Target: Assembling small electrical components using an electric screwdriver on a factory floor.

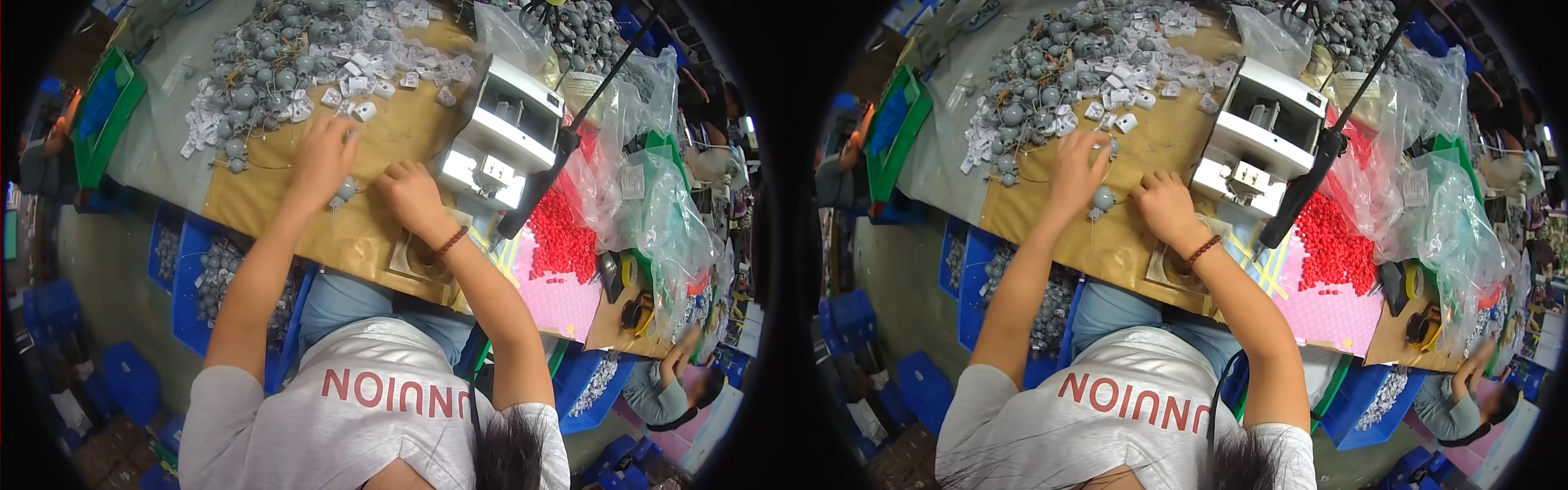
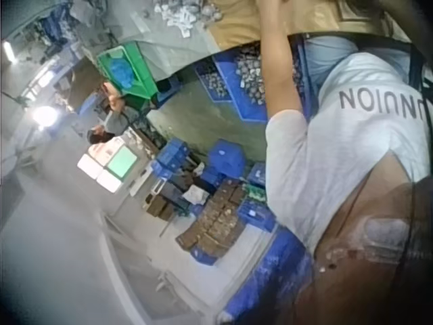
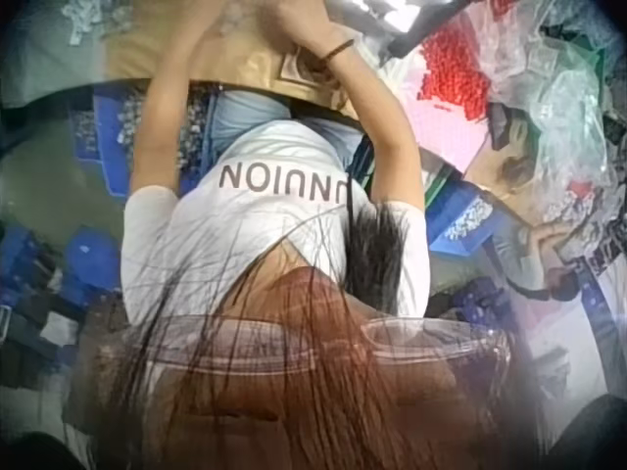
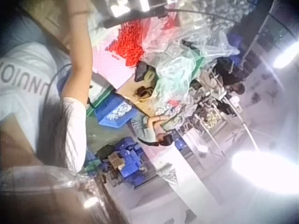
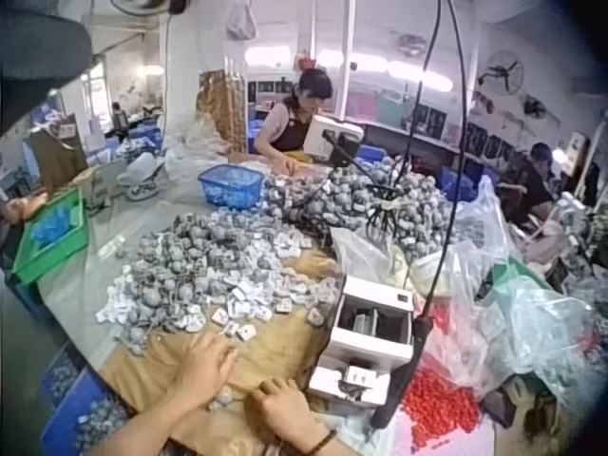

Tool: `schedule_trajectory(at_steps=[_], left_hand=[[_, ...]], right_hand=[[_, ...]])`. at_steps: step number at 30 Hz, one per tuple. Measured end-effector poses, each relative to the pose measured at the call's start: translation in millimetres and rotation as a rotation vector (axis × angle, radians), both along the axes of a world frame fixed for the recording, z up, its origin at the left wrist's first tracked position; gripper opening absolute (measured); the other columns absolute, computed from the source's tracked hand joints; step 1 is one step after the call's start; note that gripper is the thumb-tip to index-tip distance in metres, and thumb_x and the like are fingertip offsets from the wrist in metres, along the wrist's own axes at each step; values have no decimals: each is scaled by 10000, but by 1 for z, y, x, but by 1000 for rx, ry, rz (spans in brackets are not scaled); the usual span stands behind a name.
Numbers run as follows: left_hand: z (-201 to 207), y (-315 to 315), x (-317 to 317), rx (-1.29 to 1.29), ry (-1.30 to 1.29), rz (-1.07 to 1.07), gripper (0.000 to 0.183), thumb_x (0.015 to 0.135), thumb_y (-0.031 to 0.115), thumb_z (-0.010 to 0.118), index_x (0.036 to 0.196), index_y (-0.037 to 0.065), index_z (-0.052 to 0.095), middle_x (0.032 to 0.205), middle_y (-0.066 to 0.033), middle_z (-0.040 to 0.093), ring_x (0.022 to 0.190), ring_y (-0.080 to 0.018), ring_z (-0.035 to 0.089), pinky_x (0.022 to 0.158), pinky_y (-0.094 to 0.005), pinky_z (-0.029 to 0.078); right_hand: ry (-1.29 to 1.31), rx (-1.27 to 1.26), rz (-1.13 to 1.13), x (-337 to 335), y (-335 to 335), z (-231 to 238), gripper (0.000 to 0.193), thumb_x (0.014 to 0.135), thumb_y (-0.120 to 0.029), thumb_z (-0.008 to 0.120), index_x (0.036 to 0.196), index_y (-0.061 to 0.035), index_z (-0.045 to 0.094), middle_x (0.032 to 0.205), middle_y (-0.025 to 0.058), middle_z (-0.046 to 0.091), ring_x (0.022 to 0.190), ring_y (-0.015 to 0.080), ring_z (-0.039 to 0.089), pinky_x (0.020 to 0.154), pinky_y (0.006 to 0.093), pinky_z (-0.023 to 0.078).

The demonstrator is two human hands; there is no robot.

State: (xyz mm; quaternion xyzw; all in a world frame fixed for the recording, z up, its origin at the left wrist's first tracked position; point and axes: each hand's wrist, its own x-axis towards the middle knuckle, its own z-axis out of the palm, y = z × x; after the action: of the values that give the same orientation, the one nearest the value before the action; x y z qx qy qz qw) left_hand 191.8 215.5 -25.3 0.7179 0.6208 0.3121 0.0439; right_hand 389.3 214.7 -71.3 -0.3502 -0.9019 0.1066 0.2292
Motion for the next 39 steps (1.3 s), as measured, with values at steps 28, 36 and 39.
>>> schedule_trajectory(at_steps=[28, 36, 39], left_hand=[[13, -63, 66, 50, -38, -781, 139, 865, 102, 646, 997, 76, 679, 1107, -112, 663, 1028, -310, 657, 829, -409, 534], [-28, -82, 86, -39, -47, -673, 255, 745, 119, 754, 986, 83, 677, 1176, -94, 633, 1284, -345, 517, 1010, -482, 461], [-27, -81, 95, -70, -90, -559, 302, 737, 119, 760, 1018, 93, 653, 1219, -105, 587, 1324, -372, 460, 1032, -487, 442]], right_hand=[[-167, -19, -503, 260, -77, 10, 134, 787, 13, 651, 910, -22, 690, 885, 134, 638, 835, 311, 621, 729, 401, 521], [404, -162, -177, 149, -87, 50, 203, 760, 55, 745, 915, -46, 660, 902, 98, 663, 815, 295, 636, 706, 387, 526], [396, -136, -100, 113, -87, 38, 209, 749, 13, 770, 906, -54, 649, 916, 83, 661, 822, 293, 627, 707, 380, 508]])
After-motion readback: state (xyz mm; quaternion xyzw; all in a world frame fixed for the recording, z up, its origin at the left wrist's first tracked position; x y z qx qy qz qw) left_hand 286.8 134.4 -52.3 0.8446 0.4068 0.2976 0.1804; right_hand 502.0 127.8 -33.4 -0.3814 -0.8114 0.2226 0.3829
